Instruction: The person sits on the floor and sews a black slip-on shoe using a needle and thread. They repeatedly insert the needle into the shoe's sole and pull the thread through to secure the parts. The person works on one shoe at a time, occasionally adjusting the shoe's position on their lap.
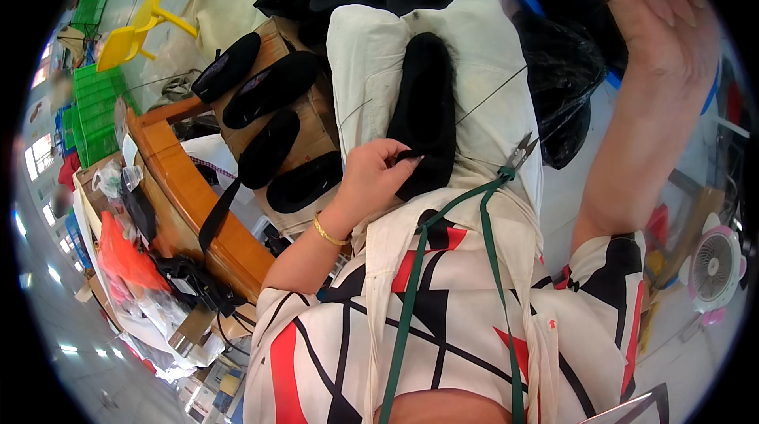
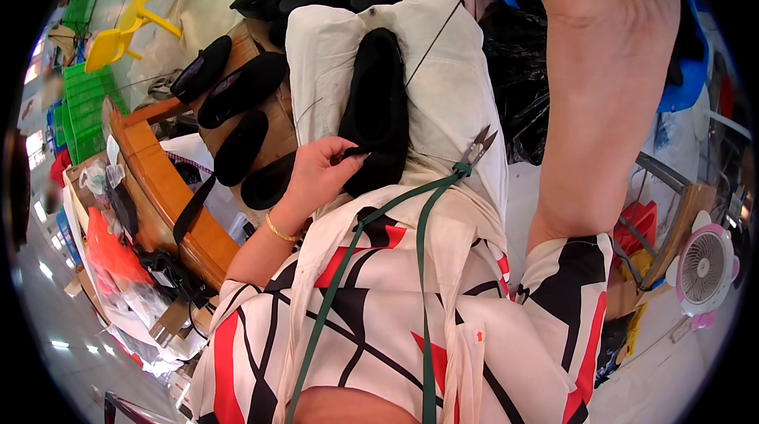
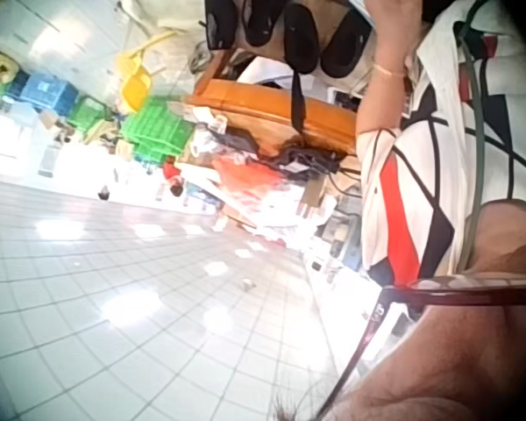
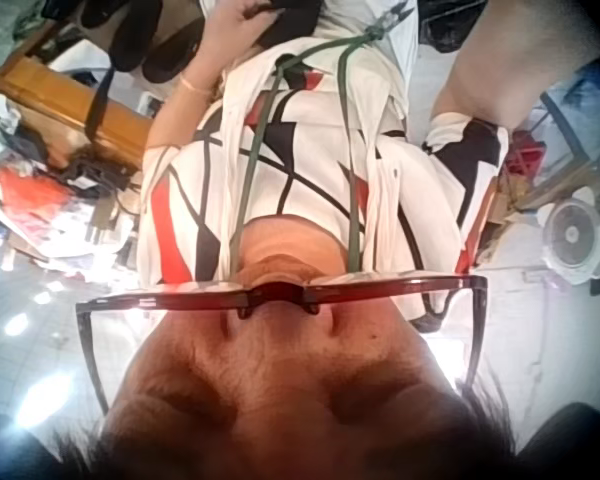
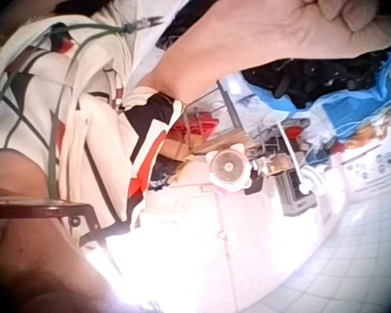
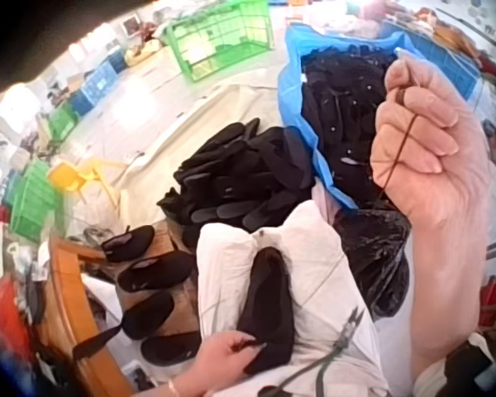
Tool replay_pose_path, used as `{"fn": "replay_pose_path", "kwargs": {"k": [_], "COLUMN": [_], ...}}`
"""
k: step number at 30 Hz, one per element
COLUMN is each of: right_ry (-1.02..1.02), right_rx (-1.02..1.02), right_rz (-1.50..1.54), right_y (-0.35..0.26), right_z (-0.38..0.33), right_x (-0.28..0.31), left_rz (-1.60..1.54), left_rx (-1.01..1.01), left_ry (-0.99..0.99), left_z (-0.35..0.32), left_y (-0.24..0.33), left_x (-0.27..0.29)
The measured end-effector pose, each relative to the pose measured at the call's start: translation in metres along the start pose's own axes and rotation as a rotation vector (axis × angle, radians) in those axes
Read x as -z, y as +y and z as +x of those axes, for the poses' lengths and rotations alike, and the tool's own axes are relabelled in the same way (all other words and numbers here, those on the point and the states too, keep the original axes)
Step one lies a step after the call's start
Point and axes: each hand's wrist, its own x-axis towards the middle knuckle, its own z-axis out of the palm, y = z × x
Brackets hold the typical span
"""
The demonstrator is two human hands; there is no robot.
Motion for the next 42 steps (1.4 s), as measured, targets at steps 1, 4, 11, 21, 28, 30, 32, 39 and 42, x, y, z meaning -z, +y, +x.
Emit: {"fn": "replay_pose_path", "kwargs": {"k": [1, 4, 11, 21, 28, 30, 32, 39, 42], "right_ry": [0.103, 0.387, 0.33, 0.535, 0.652, 0.659, 0.703, 0.759, 0.609], "right_rx": [0.02, 0.083, -0.022, 0.06, 0.039, 0.017, 0.021, -0.03, -0.144], "right_rz": [-0.084, -0.153, 0.083, 0.119, 0.079, 0.06, -0.003, -0.389, -0.527], "right_y": [-0.001, 0.013, -0.012, -0.021, 0.0, 0.011, 0.022, 0.078, 0.105], "right_z": [-0.003, -0.02, -0.055, -0.083, -0.091, -0.094, -0.098, -0.105, -0.117], "right_x": [-0.004, -0.01, 0.053, 0.069, 0.061, 0.064, 0.068, 0.087, 0.095], "left_rz": [0.01, 0.092, 0.212, -0.153, -0.002, 0.101, -0.026, 0.42, 0.567], "left_rx": [0.021, 0.046, 0.29, -0.089, -0.151, -0.185, -0.097, -0.395, -0.367], "left_ry": [-0.012, 0.039, 0.028, 0.378, -0.051, -0.245, -0.398, 0.414, 0.695], "left_z": [0.002, 0.002, -0.03, -0.002, 0.038, 0.058, 0.086, 0.11, 0.078], "left_y": [-0.002, 0.003, 0.004, 0.0, 0.072, 0.079, 0.069, 0.024, 0.041], "left_x": [0.001, 0.004, 0.006, 0.066, 0.168, 0.168, 0.165, 0.118, 0.102]}}
